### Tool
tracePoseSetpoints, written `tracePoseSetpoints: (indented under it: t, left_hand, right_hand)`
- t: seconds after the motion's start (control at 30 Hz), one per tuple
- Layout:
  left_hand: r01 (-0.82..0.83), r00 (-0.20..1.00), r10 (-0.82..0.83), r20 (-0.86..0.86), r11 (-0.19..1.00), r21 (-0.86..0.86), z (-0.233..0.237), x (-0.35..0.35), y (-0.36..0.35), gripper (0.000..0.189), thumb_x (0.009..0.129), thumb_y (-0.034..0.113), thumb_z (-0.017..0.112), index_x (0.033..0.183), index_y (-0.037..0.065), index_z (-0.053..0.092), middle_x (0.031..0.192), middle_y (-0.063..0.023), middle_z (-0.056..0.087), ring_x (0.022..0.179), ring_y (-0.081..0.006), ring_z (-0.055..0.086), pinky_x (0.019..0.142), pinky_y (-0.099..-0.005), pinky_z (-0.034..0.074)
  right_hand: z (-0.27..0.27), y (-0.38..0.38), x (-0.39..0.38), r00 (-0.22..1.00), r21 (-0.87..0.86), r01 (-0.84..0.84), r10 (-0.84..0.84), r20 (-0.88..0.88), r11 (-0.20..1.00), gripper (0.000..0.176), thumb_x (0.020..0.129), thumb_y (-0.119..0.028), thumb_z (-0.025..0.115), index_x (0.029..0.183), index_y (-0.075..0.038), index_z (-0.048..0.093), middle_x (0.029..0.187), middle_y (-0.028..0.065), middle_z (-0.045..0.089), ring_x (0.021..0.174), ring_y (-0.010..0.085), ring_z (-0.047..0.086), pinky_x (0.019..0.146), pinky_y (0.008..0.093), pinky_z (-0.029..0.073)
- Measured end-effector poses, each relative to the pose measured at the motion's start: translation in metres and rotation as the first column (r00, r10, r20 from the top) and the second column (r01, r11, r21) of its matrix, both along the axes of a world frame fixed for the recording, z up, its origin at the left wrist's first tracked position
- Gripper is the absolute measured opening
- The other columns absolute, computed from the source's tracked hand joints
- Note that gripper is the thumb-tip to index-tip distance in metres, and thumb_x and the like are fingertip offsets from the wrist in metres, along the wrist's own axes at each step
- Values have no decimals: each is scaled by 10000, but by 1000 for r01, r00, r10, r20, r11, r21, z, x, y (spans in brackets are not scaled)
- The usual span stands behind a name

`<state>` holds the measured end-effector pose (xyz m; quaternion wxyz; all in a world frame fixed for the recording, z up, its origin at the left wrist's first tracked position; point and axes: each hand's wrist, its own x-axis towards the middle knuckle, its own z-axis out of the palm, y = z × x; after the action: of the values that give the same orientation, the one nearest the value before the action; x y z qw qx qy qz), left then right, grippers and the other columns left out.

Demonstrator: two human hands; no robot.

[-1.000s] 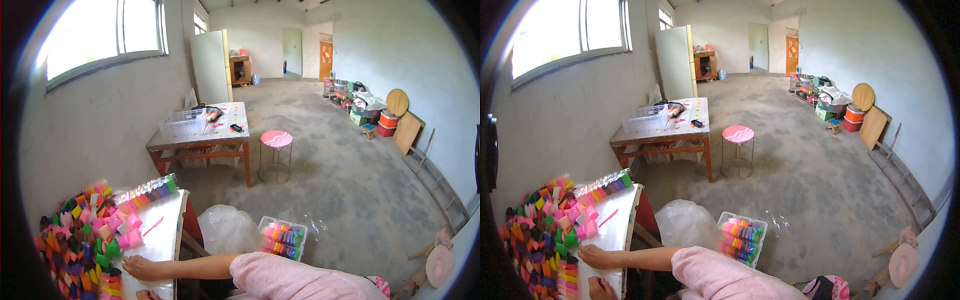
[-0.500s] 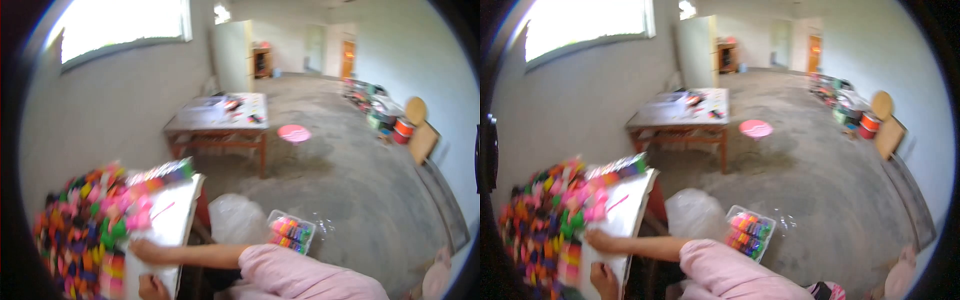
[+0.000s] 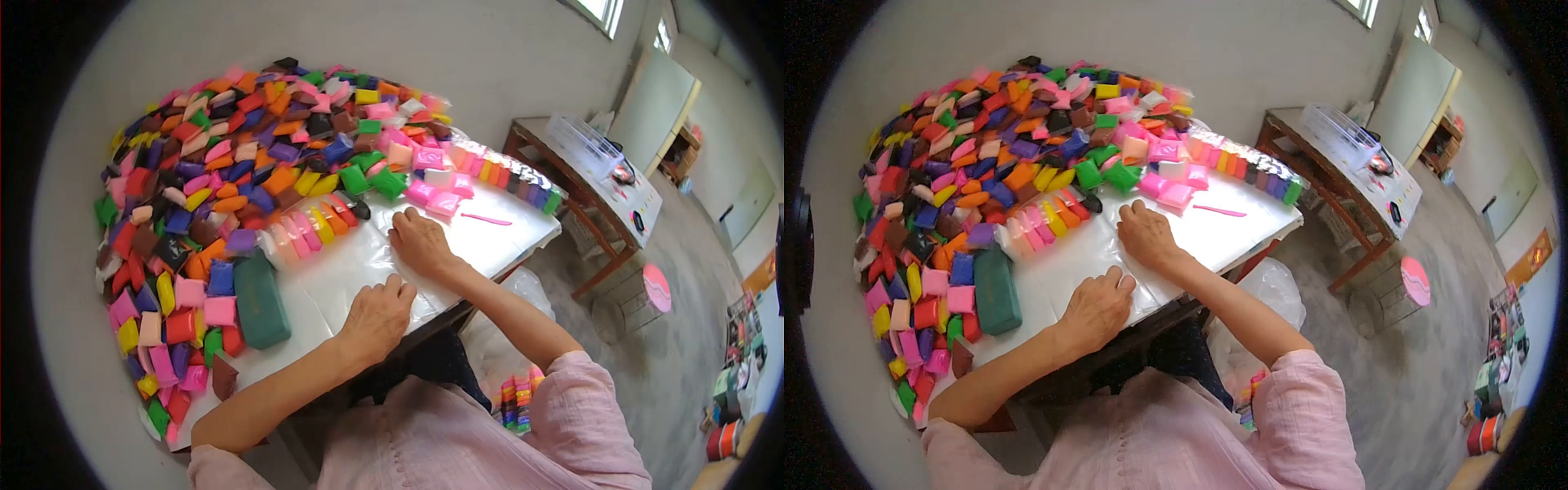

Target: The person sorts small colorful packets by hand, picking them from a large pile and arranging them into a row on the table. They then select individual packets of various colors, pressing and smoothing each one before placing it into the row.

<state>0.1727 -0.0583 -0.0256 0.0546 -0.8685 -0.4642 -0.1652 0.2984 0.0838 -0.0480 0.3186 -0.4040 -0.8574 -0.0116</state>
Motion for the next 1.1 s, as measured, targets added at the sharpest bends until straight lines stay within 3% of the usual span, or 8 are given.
tracePoseSetpoints:
  t: [0.07, 0.2, 0.33, 0.4, 0.6, 0.8, 1.03, 1.1]
  left_hand:
    - [5, 997, 0, 76, 998, -67, 11, -3, -5, 133, 858, 123, 566, 935, 17, 540, 879, -156, 526, 740, -336, 596, 688, -430, 503]
    - [59, 977, -9, 213, 972, -229, 15, -13, -3, 175, 862, 152, 582, 969, 17, 548, 924, -171, 535, 786, -365, 607, 703, -453, 508]
    - [109, 909, -34, 416, 981, -160, -3, -16, 16, 155, 843, 132, 603, 961, 43, 556, 892, -149, 550, 749, -368, 606, 662, -442, 508]
    - [97, 869, -63, 491, 994, -44, -10, -12, 18, 127, 821, 90, 617, 922, 45, 557, 833, -138, 552, 686, -364, 599, 617, -432, 499]
    - [84, 901, -75, 428, 996, -3, -9, -11, 15, 114, 807, 73, 621, 879, 36, 540, 821, -142, 537, 644, -338, 596, 574, -416, 488]
    - [94, 896, -91, 435, 995, 15, -10, -10, 17, 117, 799, 67, 621, 861, 29, 529, 803, -143, 524, 615, -332, 587, 558, -412, 488]
    - [84, 901, -98, 423, 995, 51, -9, -9, 14, 113, 781, 51, 613, 840, 26, 520, 781, -142, 513, 595, -321, 578, 553, -409, 484]
    - [87, 901, -103, 421, 995, 57, -8, -10, 14, 111, 776, 48, 612, 824, 25, 516, 775, -140, 508, 593, -319, 575, 552, -409, 482]
  right_hand:
    - [4, 5, 2, 1000, -36, -2, 2, -6, 999, 168, 817, -161, 612, 866, -2, 586, 893, 192, 599, 790, 366, 633, 706, 455, 504]
    - [28, 27, 8, 994, -331, -109, 96, -55, 937, 179, 794, -172, 628, 867, -9, 615, 832, 180, 638, 825, 368, 618, 741, 463, 478]
    - [33, 47, -6, 977, -305, -161, 108, -183, 939, 245, 775, -145, 646, 962, 13, 642, 852, 188, 639, 865, 357, 619, 773, 442, 485]
    - [33, 48, -19, 972, -286, -225, 193, -136, 931, 276, 771, -143, 652, 994, 18, 640, 896, 195, 637, 874, 360, 619, 791, 443, 486]
    - [26, 37, -39, 991, -304, -130, 130, -19, 944, 422, 793, -175, 643, 1165, -7, 536, 1097, 209, 552, 1027, 384, 572, 862, 457, 471]
    - [26, 31, -36, 994, -248, -99, 106, 14, 964, 481, 776, -108, 654, 1240, -51, 540, 1035, 135, 580, 983, 318, 587, 842, 405, 472]
    - [41, 41, -26, 995, -218, -93, 100, 22, 971, 401, 790, -95, 611, 1184, -32, 565, 1065, 153, 561, 1035, 333, 572, 853, 435, 472]
    - [42, 47, -24, 997, -121, -71, 70, -10, 990, 328, 774, -84, 665, 1092, -24, 617, 1071, 155, 602, 906, 317, 630, 795, 413, 499]
